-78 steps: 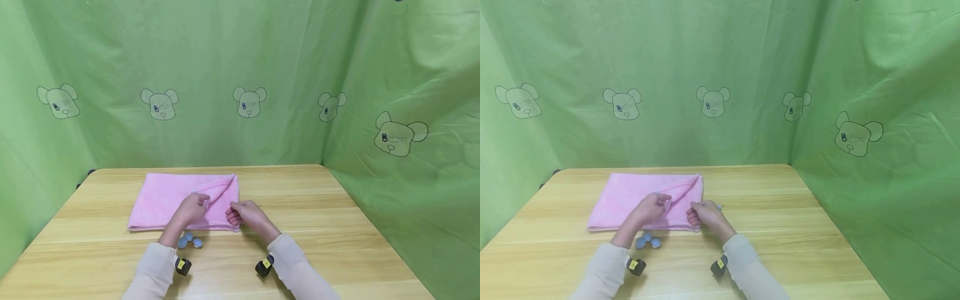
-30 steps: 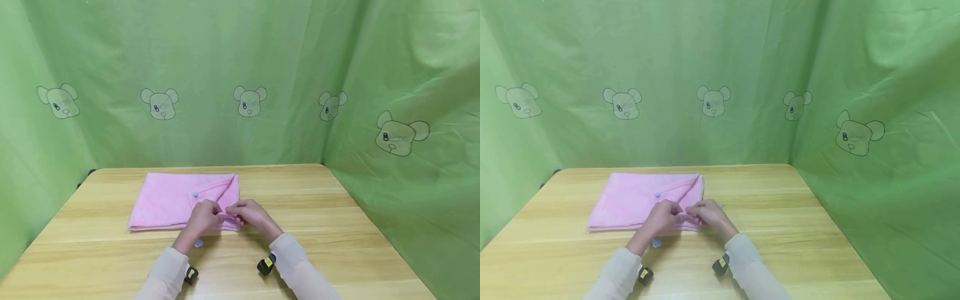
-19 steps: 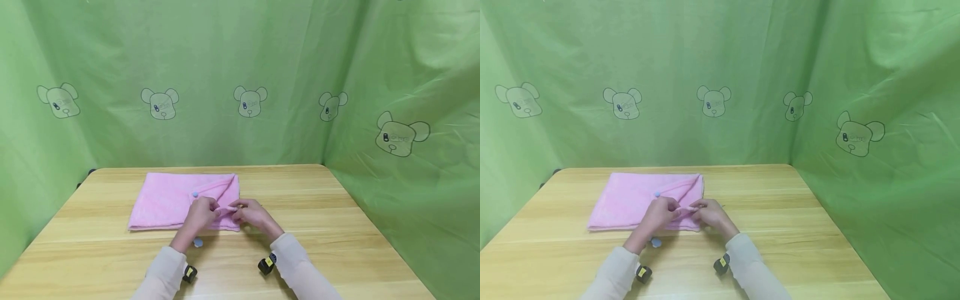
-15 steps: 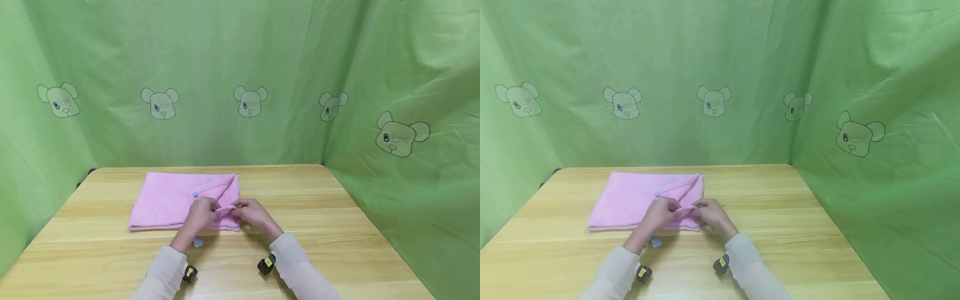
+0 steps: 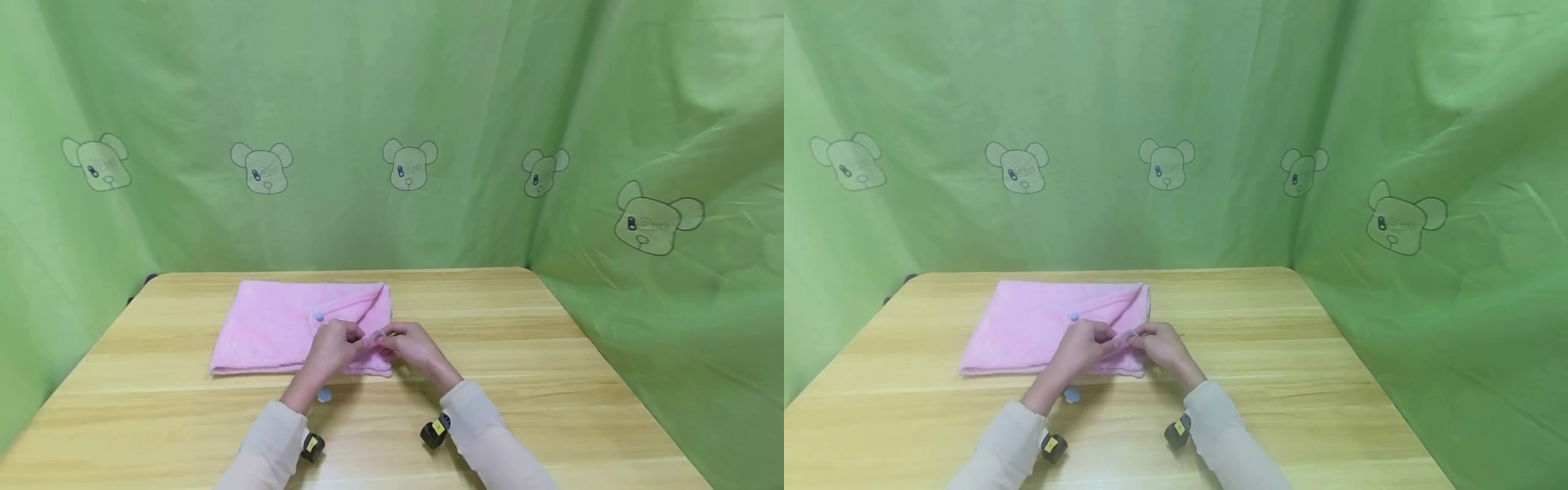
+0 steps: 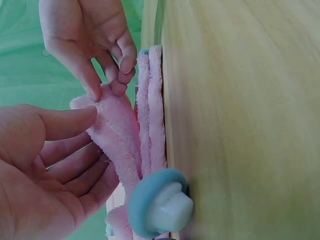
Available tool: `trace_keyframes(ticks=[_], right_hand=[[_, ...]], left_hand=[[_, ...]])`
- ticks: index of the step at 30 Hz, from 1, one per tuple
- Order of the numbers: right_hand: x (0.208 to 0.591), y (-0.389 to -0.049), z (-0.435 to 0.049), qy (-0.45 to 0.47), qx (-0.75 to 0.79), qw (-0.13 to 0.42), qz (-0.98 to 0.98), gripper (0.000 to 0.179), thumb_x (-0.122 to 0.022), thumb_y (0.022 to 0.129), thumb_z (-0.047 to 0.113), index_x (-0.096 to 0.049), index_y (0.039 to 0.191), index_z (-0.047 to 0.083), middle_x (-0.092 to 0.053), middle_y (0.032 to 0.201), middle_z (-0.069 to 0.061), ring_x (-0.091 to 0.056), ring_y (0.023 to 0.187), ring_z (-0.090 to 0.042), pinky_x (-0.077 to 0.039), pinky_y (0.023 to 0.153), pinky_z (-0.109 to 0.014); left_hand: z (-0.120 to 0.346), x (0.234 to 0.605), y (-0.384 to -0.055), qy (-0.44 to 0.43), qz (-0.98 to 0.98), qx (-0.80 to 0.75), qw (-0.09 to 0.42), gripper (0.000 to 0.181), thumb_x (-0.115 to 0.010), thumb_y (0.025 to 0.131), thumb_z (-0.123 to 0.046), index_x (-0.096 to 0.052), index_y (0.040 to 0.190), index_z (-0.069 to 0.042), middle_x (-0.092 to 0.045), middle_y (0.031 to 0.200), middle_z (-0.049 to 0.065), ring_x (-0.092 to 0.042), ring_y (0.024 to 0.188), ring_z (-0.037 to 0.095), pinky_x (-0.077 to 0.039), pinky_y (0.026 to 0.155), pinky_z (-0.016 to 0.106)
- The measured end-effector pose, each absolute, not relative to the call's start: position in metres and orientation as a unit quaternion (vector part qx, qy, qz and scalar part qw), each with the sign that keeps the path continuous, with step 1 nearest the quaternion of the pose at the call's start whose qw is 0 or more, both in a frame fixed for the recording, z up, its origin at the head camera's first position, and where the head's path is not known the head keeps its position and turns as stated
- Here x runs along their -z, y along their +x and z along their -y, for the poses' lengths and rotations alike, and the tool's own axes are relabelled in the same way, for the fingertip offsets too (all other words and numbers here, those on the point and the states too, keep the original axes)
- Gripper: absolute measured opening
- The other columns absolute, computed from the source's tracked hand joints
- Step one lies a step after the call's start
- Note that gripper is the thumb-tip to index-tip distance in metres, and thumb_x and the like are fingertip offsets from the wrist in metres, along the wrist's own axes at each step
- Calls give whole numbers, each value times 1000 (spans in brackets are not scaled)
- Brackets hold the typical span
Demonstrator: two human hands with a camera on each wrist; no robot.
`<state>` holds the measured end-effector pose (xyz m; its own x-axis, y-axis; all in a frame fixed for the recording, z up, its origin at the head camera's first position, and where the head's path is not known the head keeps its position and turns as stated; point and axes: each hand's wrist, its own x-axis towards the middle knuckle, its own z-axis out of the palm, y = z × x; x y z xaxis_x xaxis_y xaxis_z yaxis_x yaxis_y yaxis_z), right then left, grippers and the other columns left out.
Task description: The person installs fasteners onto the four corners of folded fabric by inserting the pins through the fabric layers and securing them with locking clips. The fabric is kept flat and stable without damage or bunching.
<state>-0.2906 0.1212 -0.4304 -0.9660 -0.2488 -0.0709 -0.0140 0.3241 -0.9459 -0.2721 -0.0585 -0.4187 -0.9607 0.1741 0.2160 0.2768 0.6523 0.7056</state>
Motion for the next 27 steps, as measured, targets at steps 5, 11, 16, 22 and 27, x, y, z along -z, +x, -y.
trace_keyframes(ticks=[5, 11, 16, 22, 27], right_hand=[[429, -291, -123, -87, 566, 107, -813, 22, -64, 95, 9, -71, 111, -5, -72, 105, -21, -70, 89, -26, -61, 83, -40], [423, -291, -130, -79, 539, 85, -834, 34, -69, 93, 14, -68, 125, 1, -74, 105, -15, -71, 86, -24, -60, 83, -40], [414, -297, -143, -41, 517, 45, -854, 27, -68, 93, 9, -71, 117, -3, -72, 93, -20, -69, 79, -26, -61, 77, -38], [410, -303, -160, -11, 471, 3, -882, 14, -67, 93, 10, -73, 99, -1, -69, 78, -15, -65, 69, -21, -56, 66, -31], [413, -304, -163, -13, 389, 9, -921, 12, -72, 92, 17, -72, 92, 4, -70, 76, -14, -60, 61, -17, -45, 55, -24]], left_hand=[[59, 419, -273, -120, 907, 398, 62, 9, -78, 88, -15, -78, 84, -8, -75, 77, 3, -58, 64, 11, -49, 62, 26], [61, 419, -275, -111, 904, 408, 57, 5, -77, 88, -11, -77, 87, -6, -74, 79, 4, -62, 67, 13, -53, 66, 28], [63, 419, -276, -102, 900, 418, 65, 5, -76, 89, -11, -77, 87, -7, -74, 79, 4, -62, 68, 13, -54, 66, 28], [64, 418, -276, -103, 897, 423, 73, 4, -76, 89, -10, -78, 88, -6, -75, 81, 5, -63, 70, 13, -54, 67, 29], [64, 418, -277, -104, 899, 419, 78, 4, -76, 88, -9, -77, 89, -6, -75, 81, 6, -64, 71, 14, -55, 68, 29]])
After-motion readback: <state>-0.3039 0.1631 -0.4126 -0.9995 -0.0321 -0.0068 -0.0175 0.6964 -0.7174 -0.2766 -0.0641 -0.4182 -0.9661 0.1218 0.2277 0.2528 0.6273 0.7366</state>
